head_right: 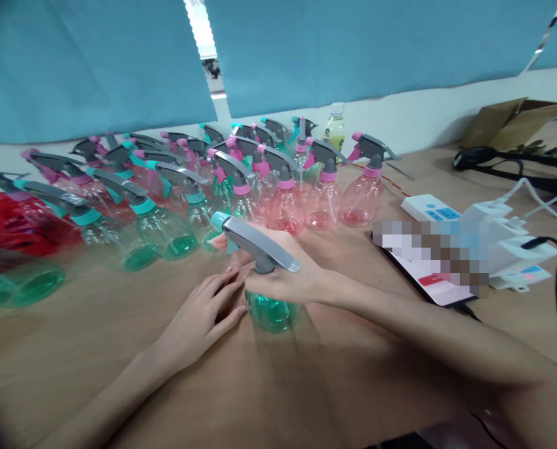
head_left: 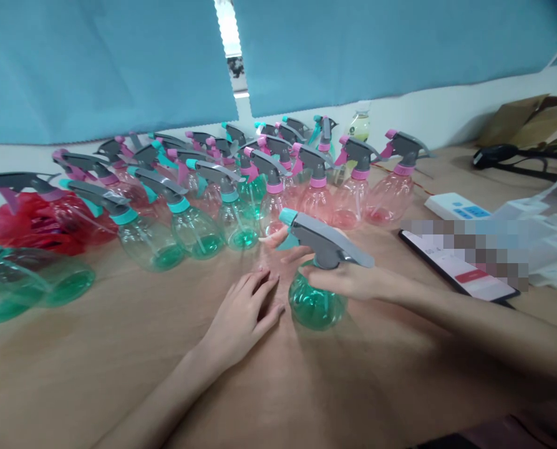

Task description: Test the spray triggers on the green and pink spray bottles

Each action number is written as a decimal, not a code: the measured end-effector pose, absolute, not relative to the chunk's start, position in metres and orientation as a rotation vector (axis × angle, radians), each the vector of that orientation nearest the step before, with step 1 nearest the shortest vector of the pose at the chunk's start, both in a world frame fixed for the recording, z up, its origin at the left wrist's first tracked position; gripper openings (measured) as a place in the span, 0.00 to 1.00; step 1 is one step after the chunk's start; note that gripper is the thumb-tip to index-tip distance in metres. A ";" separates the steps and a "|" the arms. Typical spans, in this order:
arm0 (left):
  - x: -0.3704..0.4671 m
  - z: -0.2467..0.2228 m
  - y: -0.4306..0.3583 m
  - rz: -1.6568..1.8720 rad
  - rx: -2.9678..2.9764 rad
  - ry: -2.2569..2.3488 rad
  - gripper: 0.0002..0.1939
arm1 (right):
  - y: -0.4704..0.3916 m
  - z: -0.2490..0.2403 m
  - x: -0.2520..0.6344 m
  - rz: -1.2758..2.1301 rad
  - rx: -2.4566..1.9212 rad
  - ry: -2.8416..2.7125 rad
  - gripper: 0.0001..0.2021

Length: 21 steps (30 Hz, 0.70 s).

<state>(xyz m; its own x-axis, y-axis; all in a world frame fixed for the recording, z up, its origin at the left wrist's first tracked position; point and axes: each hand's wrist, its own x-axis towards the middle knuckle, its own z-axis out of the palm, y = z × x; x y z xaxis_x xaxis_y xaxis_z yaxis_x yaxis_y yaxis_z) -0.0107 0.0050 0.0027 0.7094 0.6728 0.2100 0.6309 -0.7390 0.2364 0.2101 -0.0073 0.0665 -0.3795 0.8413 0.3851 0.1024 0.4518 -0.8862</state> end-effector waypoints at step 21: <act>-0.011 0.003 0.006 0.399 2.782 1.057 0.20 | -0.002 0.052 0.207 0.837 -0.699 -1.794 0.19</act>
<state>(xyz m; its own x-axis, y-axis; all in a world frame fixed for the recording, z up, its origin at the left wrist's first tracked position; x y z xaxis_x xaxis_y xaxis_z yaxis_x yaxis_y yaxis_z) -0.0107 0.0057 0.0032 0.7181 0.6677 0.1961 0.6309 -0.7436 0.2216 0.2070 -0.0017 0.0520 -0.3376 0.7720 0.5385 0.0837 0.5945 -0.7998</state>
